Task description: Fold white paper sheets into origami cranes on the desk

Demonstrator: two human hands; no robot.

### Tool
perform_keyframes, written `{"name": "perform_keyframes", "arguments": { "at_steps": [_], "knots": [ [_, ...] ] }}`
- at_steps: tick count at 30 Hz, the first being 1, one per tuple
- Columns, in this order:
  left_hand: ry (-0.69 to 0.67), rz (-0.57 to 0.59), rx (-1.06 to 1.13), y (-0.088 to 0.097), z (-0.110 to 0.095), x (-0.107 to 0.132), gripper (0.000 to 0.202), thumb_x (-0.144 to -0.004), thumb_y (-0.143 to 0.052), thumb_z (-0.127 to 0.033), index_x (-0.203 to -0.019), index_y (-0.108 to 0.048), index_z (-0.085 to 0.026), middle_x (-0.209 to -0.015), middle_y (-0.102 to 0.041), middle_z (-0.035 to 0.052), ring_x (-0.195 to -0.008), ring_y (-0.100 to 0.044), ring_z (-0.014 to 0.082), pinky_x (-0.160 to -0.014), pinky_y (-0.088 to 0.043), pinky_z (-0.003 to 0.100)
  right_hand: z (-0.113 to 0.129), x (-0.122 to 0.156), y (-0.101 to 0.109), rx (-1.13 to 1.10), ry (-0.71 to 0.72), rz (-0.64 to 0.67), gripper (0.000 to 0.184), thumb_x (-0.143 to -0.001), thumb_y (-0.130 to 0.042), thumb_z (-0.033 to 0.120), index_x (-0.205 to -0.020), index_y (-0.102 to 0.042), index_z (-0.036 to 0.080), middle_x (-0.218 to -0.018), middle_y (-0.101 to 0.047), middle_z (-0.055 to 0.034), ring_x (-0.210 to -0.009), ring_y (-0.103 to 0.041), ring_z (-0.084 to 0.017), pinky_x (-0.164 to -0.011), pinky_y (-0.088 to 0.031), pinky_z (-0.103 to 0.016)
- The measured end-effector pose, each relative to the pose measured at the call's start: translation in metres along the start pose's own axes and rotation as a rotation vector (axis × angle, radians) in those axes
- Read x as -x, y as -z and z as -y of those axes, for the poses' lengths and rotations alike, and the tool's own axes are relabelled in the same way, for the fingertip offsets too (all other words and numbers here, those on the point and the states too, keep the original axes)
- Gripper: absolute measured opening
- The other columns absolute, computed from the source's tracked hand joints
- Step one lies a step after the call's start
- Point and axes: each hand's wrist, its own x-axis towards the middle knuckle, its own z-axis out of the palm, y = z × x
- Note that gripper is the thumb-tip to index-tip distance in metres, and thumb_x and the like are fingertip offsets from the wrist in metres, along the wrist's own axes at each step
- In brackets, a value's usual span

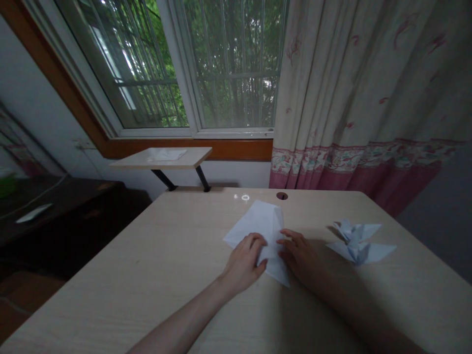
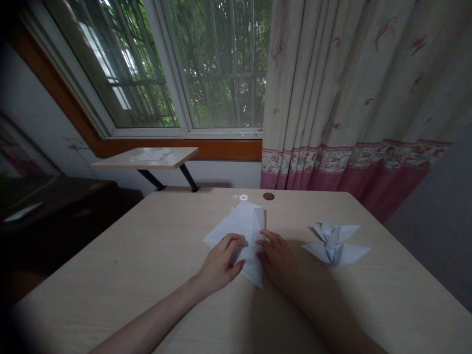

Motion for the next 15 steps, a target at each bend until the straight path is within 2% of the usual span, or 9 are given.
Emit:
{"name": "perform_keyframes", "arguments": {
  "at_steps": [9, 15],
  "knots": [
    [0.005, 0.069, -0.014, 0.0009, 0.0014, 0.0004, 0.035, -0.084, -0.056, -0.017, -0.117, -0.050, -0.024, -0.121, -0.052, 0.0061, -0.112, -0.053, 0.0226, -0.098, -0.045, 0.037, -0.0037, 0.0019, -0.0061, -0.057, -0.007, 0.035, 0.028, -0.086, -0.050, 0.011, -0.108, -0.063, 0.024, -0.125, -0.060, -0.0095, -0.117, -0.056, -0.024, -0.095, -0.051, -0.048],
    [-0.012, 0.047, -0.062, -0.0025, 0.0048, 0.0022, 0.034, -0.085, -0.056, -0.018, -0.118, -0.052, -0.024, -0.131, -0.048, 0.0084, -0.120, -0.050, 0.0244, -0.102, -0.045, 0.040, -0.0037, 0.0010, -0.0046, -0.053, 0.009, 0.105, 0.029, -0.088, -0.053, 0.013, -0.109, -0.067, 0.025, -0.127, -0.060, -0.0086, -0.117, -0.056, -0.022, -0.096, -0.050, -0.045]
  ]
}}
